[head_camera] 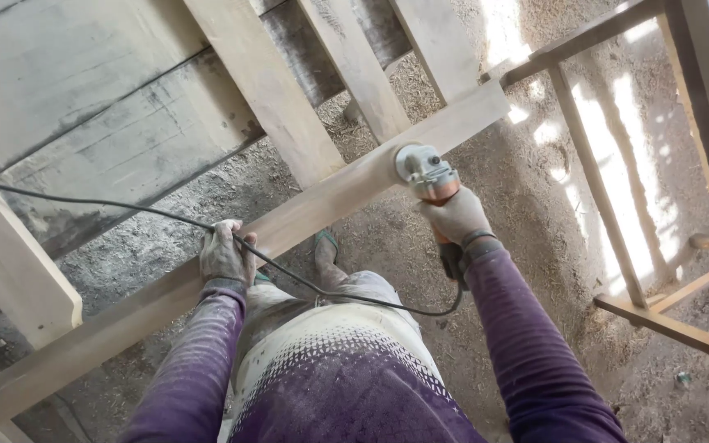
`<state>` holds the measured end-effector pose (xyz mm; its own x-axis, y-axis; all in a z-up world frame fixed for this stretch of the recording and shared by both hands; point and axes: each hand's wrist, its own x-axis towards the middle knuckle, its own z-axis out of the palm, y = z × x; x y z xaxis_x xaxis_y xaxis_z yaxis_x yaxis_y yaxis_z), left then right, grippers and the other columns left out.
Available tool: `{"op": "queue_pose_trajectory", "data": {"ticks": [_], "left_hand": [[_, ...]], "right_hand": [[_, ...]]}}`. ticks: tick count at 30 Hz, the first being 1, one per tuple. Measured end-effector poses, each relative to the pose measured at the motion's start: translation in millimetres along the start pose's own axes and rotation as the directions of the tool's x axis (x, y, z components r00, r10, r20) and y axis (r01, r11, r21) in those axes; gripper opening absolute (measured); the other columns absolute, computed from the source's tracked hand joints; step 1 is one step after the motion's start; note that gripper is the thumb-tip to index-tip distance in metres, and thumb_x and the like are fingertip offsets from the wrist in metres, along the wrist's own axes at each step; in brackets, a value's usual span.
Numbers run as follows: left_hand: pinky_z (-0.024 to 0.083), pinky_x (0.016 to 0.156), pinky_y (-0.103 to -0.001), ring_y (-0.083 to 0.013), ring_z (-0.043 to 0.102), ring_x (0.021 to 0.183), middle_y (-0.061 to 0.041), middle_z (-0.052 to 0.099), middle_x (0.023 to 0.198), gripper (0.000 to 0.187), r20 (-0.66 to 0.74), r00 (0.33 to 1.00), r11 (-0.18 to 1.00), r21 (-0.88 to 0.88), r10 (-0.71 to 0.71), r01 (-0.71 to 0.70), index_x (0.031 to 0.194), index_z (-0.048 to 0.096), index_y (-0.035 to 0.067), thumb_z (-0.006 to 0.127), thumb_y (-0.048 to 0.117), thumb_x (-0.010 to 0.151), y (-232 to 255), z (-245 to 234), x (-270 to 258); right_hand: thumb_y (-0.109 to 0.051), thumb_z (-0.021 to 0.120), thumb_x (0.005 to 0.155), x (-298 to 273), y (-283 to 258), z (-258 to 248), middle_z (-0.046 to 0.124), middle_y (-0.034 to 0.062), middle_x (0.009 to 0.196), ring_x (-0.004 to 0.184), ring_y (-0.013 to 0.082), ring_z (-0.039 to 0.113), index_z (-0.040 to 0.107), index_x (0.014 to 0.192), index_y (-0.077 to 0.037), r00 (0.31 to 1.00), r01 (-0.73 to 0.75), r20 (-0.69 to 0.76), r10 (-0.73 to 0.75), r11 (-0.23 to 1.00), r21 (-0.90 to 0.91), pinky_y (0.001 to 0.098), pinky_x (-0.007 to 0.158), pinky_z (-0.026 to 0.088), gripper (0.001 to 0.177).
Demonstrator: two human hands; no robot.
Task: Sanding a wooden furniture frame using an angle grinder with a sanding disc.
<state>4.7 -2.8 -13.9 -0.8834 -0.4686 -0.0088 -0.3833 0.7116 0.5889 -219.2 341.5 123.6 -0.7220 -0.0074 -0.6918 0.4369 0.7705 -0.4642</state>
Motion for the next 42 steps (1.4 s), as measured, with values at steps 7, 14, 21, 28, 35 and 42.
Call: {"op": "queue_pose_trajectory", "data": {"ticks": [7,14,21,28,35,42], "left_hand": [[0.046,0.101,-0.051,-0.0388,0.061,0.112,-0.015,0.068,0.123,0.037,-0.171,0.964,0.971,-0.093,0.202,-0.220,0.116,0.052,0.007,0.063,0.039,0.101,-7.2,-26.2,-8.1],[0.053,0.088,-0.044,-0.0343,0.056,0.119,-0.016,0.049,0.154,0.042,-0.077,0.993,0.907,-0.419,-0.087,0.046,0.132,0.052,0.008,0.054,0.037,0.101,-70.2,-64.7,-62.8],[0.023,0.126,-0.058,-0.0434,0.032,0.153,-0.022,0.038,0.163,0.049,-0.143,0.985,0.995,0.010,0.097,-0.097,0.134,0.047,0.008,0.055,0.042,0.100,-119.5,-133.0,-135.2],[0.022,0.127,-0.057,-0.0432,0.033,0.153,-0.021,0.038,0.163,0.053,-0.168,0.982,0.996,-0.011,0.086,-0.089,0.136,0.045,0.009,0.052,0.050,0.103,-169.3,-157.1,-174.8],[0.022,0.128,-0.054,-0.0432,0.032,0.153,-0.020,0.041,0.162,0.061,-0.173,0.985,1.000,0.016,0.025,-0.022,0.138,0.044,0.008,0.047,0.057,0.102,-187.2,-184.9,-191.7],[0.022,0.128,-0.053,-0.0421,0.032,0.153,-0.020,0.039,0.162,0.064,-0.186,0.982,0.998,0.064,0.023,-0.011,0.135,0.045,0.006,0.045,0.060,0.100,-201.1,-194.9,-201.0]], "right_hand": [[-0.031,0.080,0.077,-34.1,-12.6,48.4,0.077,0.0094,0.095,0.084,0.0222,0.073,0.070,0.113,-0.011,0.993,0.110,-0.015,-0.114,0.978,-0.180,0.0362,0.083,0.059,0.042],[-0.028,0.079,0.073,-77.4,-24.7,114.4,0.078,0.0116,0.095,0.089,0.0252,0.076,0.071,0.111,-0.008,0.977,0.208,-0.023,-0.214,0.967,-0.145,0.0382,0.083,0.058,0.044],[-0.031,0.082,0.070,-125.8,-46.1,184.6,0.078,0.0127,0.094,0.087,0.0271,0.076,0.072,0.107,-0.007,0.961,0.275,0.039,-0.274,0.933,-0.234,0.0386,0.083,0.058,0.044],[-0.032,0.081,0.071,-168.6,-72.4,243.1,0.078,0.0128,0.093,0.084,0.0261,0.077,0.070,0.106,-0.007,0.942,0.336,0.071,-0.329,0.910,-0.242,0.0390,0.082,0.060,0.044],[-0.032,0.076,0.075,-195.5,-93.4,309.9,0.077,0.0105,0.088,0.079,0.0271,0.076,0.068,0.105,-0.011,0.885,0.464,0.242,-0.398,0.791,-0.399,0.0393,0.081,0.061,0.037],[-0.042,0.076,0.081,-209.5,-129.3,332.1,0.077,0.0116,0.085,0.077,0.0258,0.075,0.065,0.102,-0.012,0.801,0.598,0.447,-0.398,0.566,-0.568,0.0391,0.080,0.061,0.039]]}}
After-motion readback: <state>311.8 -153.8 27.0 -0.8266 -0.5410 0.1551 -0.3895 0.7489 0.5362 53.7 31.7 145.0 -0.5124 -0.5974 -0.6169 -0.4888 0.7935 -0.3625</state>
